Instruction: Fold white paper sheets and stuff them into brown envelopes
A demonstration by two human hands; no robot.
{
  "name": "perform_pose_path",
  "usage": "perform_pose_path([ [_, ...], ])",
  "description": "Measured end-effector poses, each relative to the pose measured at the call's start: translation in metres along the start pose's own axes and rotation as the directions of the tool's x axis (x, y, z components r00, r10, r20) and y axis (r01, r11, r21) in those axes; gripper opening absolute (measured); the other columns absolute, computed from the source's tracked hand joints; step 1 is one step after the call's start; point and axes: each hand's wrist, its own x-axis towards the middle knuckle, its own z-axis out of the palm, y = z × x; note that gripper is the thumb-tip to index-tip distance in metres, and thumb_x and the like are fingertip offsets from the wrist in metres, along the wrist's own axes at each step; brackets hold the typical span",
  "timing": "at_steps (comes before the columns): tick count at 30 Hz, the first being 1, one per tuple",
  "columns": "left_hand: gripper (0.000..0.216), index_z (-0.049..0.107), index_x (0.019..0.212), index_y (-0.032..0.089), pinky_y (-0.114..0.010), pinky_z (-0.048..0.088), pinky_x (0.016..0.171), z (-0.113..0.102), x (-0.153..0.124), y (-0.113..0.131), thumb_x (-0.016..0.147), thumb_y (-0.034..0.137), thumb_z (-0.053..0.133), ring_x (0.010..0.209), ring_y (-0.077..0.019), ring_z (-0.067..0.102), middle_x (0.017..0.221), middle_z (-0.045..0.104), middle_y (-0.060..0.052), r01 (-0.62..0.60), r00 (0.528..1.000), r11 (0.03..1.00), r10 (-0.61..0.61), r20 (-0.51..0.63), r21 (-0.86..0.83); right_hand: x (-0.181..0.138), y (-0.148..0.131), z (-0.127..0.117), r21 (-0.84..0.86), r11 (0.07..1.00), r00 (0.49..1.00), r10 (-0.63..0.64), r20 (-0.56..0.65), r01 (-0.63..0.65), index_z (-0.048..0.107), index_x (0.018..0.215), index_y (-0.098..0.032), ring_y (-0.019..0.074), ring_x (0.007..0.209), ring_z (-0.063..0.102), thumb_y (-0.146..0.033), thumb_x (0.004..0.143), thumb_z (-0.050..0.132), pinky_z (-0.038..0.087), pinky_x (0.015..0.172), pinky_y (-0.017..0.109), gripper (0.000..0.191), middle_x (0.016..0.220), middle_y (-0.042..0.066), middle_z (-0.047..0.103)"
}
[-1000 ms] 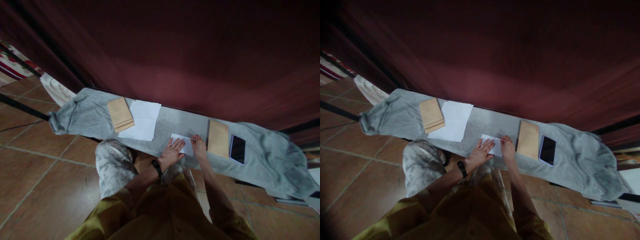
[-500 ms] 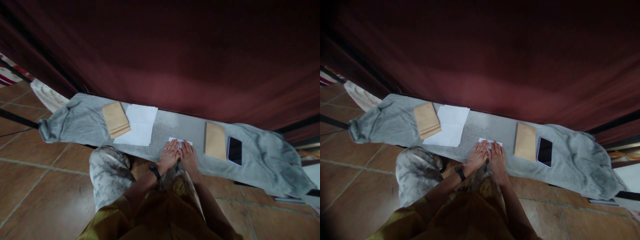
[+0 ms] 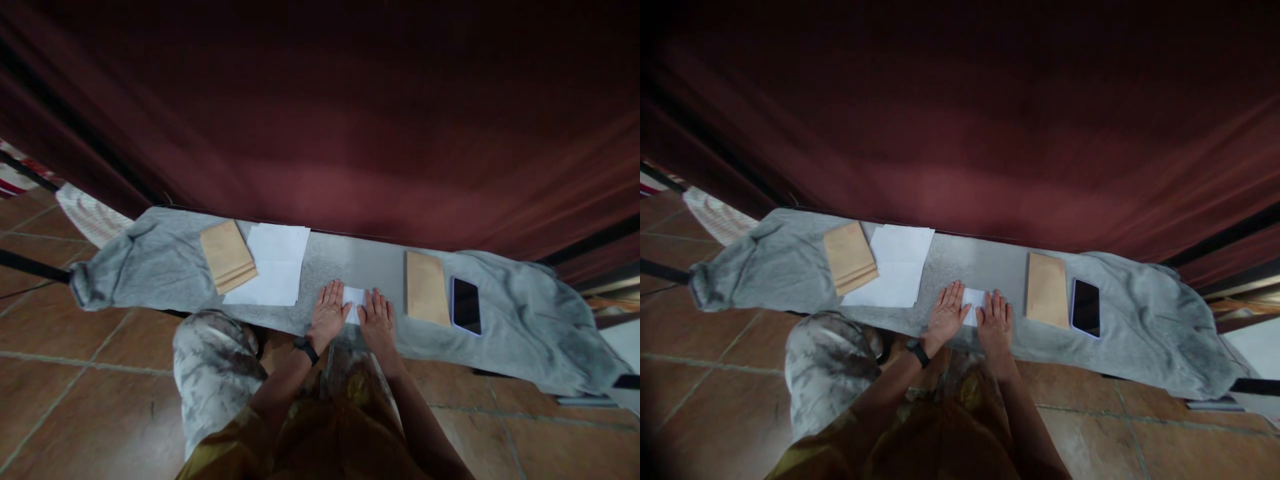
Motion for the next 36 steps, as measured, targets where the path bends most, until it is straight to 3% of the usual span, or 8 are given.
perform_pose_path([
  [11, 0.062, 0.021, 0.159, 0.01, -0.046, 0.03, 0.123, -0.008, -0.02, -0.011, 0.103, 0.035, 0.03, 0.149, -0.0244, 0.033, 0.159, 0.038, -0.015, 0.045, 0.997, 0.999, -0.044, -0.064, 0.01, -0.008, 0.012, 0.008, 0.038, 0.997, 0.996, 0.071, -0.062, -0.069, 0.036, 0.154, -0.006, 0.0315, 0.141, 0.043, -0.034, 0.106, 0.029, 0.029, 0.116, 0.053, 0.056, 0.153, 0.023, 0.045],
  [20, 0.052, 0.043, 0.15, 0.016, -0.048, 0.032, 0.122, -0.024, -0.044, -0.027, 0.103, 0.034, 0.035, 0.147, -0.0249, 0.038, 0.154, 0.047, -0.011, 0.033, 0.995, 0.999, -0.033, -0.09, -0.003, -0.009, 0.013, 0.009, 0.036, 0.998, 0.994, 0.064, -0.089, -0.061, 0.036, 0.154, -0.008, 0.0317, 0.14, 0.045, -0.033, 0.104, 0.034, 0.029, 0.116, 0.053, 0.056, 0.153, 0.021, 0.046],
  [24, 0.046, 0.051, 0.143, 0.017, -0.046, 0.03, 0.124, -0.042, -0.047, -0.049, 0.102, 0.028, 0.034, 0.149, -0.0228, 0.033, 0.156, 0.045, -0.01, 0.053, 0.987, 0.998, -0.055, -0.15, -0.013, -0.009, 0.013, 0.01, 0.048, 0.996, 0.993, 0.075, -0.093, -0.071, 0.036, 0.155, -0.01, 0.0316, 0.14, 0.044, -0.034, 0.104, 0.034, 0.03, 0.116, 0.053, 0.056, 0.153, 0.02, 0.046],
  [28, 0.05, 0.042, 0.15, 0.016, -0.05, 0.033, 0.121, -0.051, -0.044, -0.085, 0.102, 0.027, 0.035, 0.152, -0.0258, 0.027, 0.159, 0.039, -0.013, 0.144, 0.957, 0.989, -0.143, -0.251, -0.014, -0.009, 0.012, 0.013, 0.064, 0.996, 0.989, 0.076, -0.123, -0.068, 0.038, 0.154, -0.011, 0.0313, 0.138, 0.047, -0.033, 0.103, 0.034, 0.03, 0.116, 0.054, 0.056, 0.152, 0.02, 0.048],
  [32, 0.057, 0.036, 0.153, 0.012, -0.056, 0.038, 0.116, -0.043, -0.044, -0.111, 0.101, 0.035, 0.037, 0.149, -0.0328, 0.032, 0.157, 0.041, -0.02, 0.288, 0.926, 0.957, -0.273, -0.26, 0.023, -0.008, 0.013, 0.017, 0.048, 0.996, 0.989, 0.086, -0.12, -0.081, 0.04, 0.153, -0.012, 0.0324, 0.138, 0.046, -0.033, 0.102, 0.036, 0.031, 0.116, 0.056, 0.055, 0.151, 0.019, 0.049],
  [36, 0.056, 0.045, 0.148, 0.009, -0.057, 0.038, 0.115, -0.031, -0.049, -0.116, 0.101, 0.038, 0.035, 0.144, -0.0342, 0.041, 0.15, 0.049, -0.022, 0.307, 0.934, 0.949, -0.285, -0.215, 0.076, -0.006, 0.012, 0.018, 0.034, 0.994, 0.988, 0.103, -0.12, -0.099, 0.042, 0.151, -0.01, 0.0339, 0.14, 0.043, -0.033, 0.101, 0.037, 0.029, 0.116, 0.058, 0.055, 0.152, 0.02, 0.047],
])
